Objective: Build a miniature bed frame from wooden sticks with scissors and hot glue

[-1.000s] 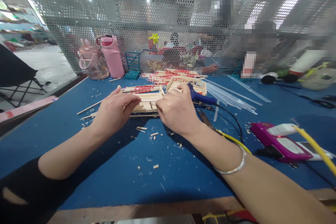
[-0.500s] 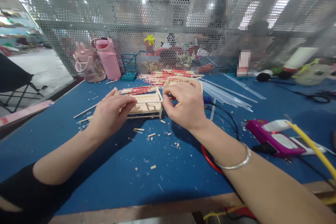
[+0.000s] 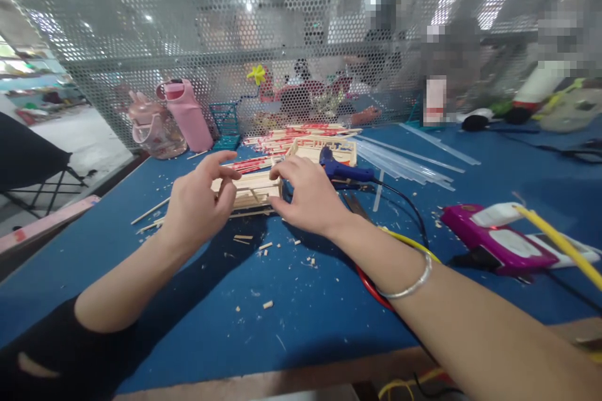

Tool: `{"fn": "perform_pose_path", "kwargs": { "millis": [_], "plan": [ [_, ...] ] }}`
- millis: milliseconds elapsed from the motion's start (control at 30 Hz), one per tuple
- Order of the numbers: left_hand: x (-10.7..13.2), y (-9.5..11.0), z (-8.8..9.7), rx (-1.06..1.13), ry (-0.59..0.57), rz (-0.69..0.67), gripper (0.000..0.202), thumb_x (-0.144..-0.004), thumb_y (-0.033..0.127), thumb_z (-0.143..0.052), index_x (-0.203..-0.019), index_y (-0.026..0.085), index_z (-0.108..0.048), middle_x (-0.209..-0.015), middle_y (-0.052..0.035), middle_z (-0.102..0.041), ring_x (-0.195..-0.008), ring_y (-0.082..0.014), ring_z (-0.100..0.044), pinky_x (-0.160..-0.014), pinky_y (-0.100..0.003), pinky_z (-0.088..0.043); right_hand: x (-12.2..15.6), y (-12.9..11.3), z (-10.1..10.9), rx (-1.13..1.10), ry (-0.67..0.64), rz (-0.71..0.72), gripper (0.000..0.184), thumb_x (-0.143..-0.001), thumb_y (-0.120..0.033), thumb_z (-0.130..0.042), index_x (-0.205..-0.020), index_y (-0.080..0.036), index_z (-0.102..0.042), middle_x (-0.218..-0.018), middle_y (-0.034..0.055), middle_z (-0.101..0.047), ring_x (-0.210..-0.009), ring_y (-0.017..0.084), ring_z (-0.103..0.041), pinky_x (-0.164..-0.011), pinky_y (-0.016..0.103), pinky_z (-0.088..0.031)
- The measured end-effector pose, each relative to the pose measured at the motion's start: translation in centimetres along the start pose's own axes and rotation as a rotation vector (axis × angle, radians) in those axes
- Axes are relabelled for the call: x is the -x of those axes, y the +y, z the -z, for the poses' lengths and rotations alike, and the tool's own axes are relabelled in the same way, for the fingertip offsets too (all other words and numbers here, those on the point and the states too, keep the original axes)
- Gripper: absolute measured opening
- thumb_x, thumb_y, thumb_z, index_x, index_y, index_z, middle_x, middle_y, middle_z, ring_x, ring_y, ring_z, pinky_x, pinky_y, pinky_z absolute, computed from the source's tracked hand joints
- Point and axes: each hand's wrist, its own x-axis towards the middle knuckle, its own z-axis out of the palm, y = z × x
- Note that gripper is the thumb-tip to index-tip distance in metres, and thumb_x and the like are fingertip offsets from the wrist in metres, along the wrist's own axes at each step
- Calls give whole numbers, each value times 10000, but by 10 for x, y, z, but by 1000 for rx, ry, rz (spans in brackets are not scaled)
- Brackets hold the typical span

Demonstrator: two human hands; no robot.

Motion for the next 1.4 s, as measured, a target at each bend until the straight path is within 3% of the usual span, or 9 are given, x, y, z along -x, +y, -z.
{"fn": "perform_pose_path", "kwargs": {
  "millis": [200,733,833,967,1167,1267,1400],
  "plan": [
    [14,-4,-3,14,13,1,381,-797,122,-447,-1167,150,-530,-925,-59,-721,-805,-187,-672,-828,-355,-495,-1,1,-2,8,-4,-16,75,-754,-237,-613,-796,-208,-556,-850,55,-625,-859,225,-564,-791,368,-409],
    [17,-7,-4,82,32,32,342,-808,145,-421,-1120,146,-558,-838,-42,-726,-726,-168,-669,-690,-297,-511,-2,2,-5,13,18,-14,60,-778,-192,-601,-720,-193,-618,-784,41,-624,-777,191,-562,-736,343,-398],
    [16,-7,-2,85,22,35,349,-803,136,-418,-1121,149,-561,-843,-39,-725,-763,-171,-674,-730,-304,-512,-2,2,-2,-7,16,12,79,-747,-173,-579,-793,-184,-643,-825,60,-638,-802,204,-577,-753,354,-423],
    [15,-7,-2,82,8,43,364,-796,124,-414,-1128,158,-560,-904,-43,-722,-849,-182,-673,-784,-317,-511,0,3,2,-78,25,-37,262,-703,-154,-530,-949,-185,-616,-855,52,-634,-789,194,-582,-743,344,-458],
    [16,-7,-1,22,90,-129,319,-812,117,-415,-1080,160,-583,-1076,-85,-677,-1045,-216,-599,-952,-390,-446,-1,3,12,-110,222,-173,177,-765,-137,-448,-865,-216,-571,-728,5,-631,-689,165,-587,-676,313,-445],
    [16,-9,1,10,130,-141,287,-826,143,-438,-1074,154,-582,-1080,-93,-668,-1060,-223,-584,-967,-391,-437,-3,0,18,-103,296,-201,155,-787,-137,-419,-776,-221,-549,-679,-4,-599,-631,150,-556,-646,303,-428],
    [14,-16,7,-13,196,-109,271,-827,170,-469,-1073,179,-582,-1081,-78,-667,-1062,-220,-584,-953,-377,-446,-5,-4,24,-98,347,-243,185,-807,-144,-392,-804,-218,-561,-564,-35,-505,-476,123,-438,-558,291,-395]
  ]
}}
